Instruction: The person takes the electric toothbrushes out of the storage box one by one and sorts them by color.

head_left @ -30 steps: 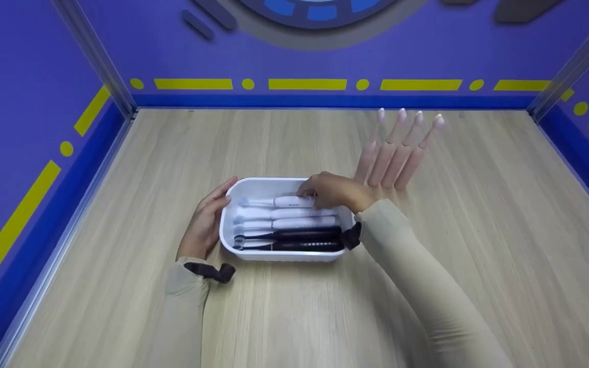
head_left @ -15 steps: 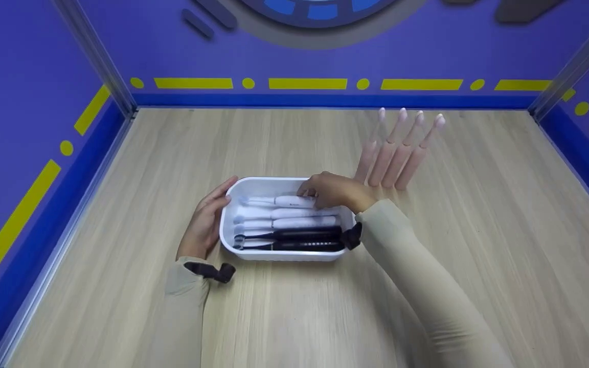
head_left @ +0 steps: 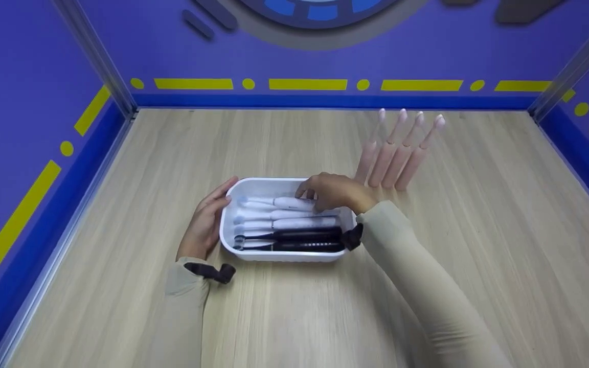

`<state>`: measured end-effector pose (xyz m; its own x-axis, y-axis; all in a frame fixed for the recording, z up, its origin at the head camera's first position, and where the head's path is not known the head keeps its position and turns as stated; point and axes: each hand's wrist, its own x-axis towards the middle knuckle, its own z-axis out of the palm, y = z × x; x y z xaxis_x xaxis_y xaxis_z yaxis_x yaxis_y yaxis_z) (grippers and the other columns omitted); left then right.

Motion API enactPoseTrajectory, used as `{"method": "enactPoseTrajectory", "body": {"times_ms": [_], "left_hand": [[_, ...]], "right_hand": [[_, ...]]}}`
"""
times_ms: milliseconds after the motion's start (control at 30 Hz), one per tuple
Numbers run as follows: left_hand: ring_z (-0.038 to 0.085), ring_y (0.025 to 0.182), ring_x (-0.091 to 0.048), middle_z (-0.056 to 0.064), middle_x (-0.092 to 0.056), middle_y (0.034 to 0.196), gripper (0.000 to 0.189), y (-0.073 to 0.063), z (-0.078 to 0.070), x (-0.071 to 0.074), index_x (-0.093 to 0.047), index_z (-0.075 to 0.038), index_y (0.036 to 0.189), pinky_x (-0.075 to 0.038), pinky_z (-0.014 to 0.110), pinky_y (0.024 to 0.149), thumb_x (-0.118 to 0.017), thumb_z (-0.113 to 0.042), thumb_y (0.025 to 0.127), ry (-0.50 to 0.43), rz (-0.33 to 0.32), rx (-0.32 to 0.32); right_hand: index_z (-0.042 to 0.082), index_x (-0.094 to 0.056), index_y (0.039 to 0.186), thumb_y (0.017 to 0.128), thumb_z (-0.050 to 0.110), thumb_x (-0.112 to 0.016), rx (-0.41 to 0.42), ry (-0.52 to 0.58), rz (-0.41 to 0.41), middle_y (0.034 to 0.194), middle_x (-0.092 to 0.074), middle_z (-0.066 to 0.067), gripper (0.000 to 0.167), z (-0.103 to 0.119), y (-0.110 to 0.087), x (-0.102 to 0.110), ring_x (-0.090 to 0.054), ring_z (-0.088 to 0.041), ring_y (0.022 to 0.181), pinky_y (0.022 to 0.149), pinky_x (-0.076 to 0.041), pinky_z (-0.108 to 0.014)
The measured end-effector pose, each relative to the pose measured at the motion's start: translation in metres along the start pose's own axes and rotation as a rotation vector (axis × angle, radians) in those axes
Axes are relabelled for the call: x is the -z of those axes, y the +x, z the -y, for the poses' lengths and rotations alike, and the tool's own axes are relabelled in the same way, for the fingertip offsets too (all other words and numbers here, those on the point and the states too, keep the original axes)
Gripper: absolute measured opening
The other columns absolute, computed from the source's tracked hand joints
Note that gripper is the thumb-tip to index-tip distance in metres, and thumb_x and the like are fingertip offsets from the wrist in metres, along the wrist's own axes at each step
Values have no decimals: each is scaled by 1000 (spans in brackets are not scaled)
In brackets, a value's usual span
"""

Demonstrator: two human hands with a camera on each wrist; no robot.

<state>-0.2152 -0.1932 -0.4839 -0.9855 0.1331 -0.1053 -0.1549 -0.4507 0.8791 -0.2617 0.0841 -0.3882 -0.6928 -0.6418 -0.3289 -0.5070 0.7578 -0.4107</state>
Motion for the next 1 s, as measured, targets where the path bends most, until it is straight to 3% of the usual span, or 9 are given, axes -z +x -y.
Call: {"method": "enactPoseTrajectory", "body": {"times_ms": [300, 1000], "left_hand": [[18, 143, -29, 9, -33, 155, 50, -2, 0, -1, -33, 1, 147, -23, 32, 119, -37, 0, 98, 9, -5, -11], [17, 145, -27, 9, -32, 156, 49, -2, -1, -1, -33, 2, 147, -21, 31, 120, -38, 1, 98, 3, -15, -18]], "right_hand": [[18, -63, 125, 75, -1, -68, 11, -14, 50, 112, -68, -9, 54, 2, -2, 1, -62, -23, 101, 82, -52, -39], [16, -61, 127, 75, -2, -67, 83, 64, 37, 109, -69, -10, 55, 4, -7, 4, -65, -22, 96, 81, -53, -36]]}}
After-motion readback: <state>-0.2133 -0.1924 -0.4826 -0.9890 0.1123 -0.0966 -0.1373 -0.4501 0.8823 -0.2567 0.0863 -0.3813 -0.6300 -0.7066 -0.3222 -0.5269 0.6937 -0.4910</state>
